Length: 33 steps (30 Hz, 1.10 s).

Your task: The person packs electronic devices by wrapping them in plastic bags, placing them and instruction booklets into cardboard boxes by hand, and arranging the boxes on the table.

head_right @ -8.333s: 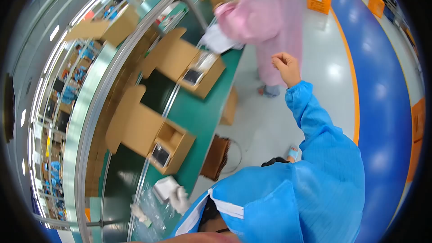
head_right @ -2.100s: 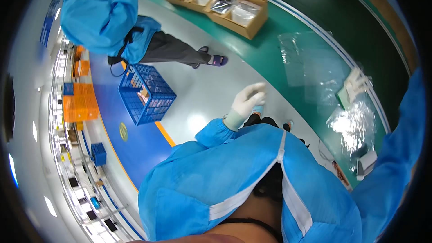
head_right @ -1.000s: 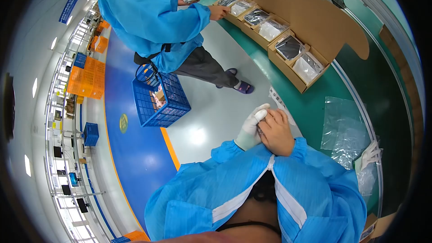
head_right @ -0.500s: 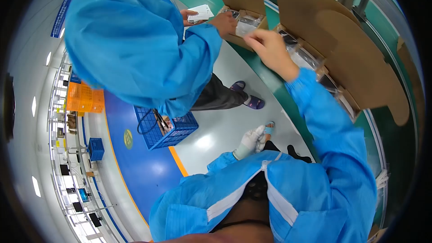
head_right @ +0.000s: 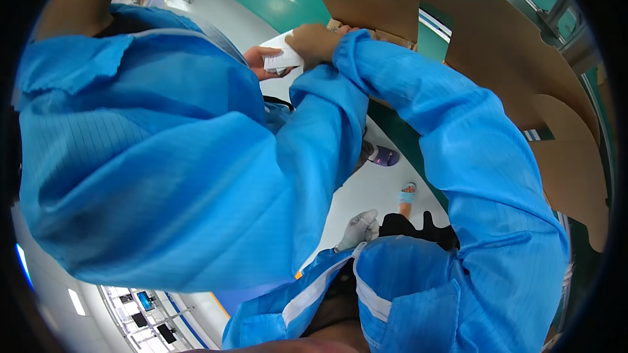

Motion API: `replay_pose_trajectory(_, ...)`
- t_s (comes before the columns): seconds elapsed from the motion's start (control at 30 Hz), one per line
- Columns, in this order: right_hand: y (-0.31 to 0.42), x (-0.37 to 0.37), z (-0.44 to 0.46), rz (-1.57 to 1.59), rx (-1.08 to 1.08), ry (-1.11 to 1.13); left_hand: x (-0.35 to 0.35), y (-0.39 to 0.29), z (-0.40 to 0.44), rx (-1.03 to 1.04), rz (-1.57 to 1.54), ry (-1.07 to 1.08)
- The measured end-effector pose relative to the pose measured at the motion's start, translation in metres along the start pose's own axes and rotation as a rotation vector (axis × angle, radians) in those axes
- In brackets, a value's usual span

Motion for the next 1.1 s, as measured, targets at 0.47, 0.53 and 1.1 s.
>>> replay_pose_trajectory(0.47,-0.055,-0.021,0.006,0.192,-0.009,-0.201,0.089,-0.128,0.094,-0.317,-1.001,-0.017)
replay_pose_trajectory(0.53,-0.089,-0.034,-0.003,0.611,0.152,0.016,0.111,-0.151,0.114,-0.358,-1.149,-0.007)
replay_pose_trajectory(1.1,-0.141,0.024,0.005,0.219,0.545,0.216,0.226,-0.274,0.213,-0.631,-2.552,-0.036)
Point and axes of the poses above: each hand's wrist, its own z-axis towards the middle knuckle, its own x-axis out of the palm, y = z × x, the point moved 8 cm from there along z, towards the middle knuckle, and after that the axes turned 12 degrees about x, right-handed, at the moved point
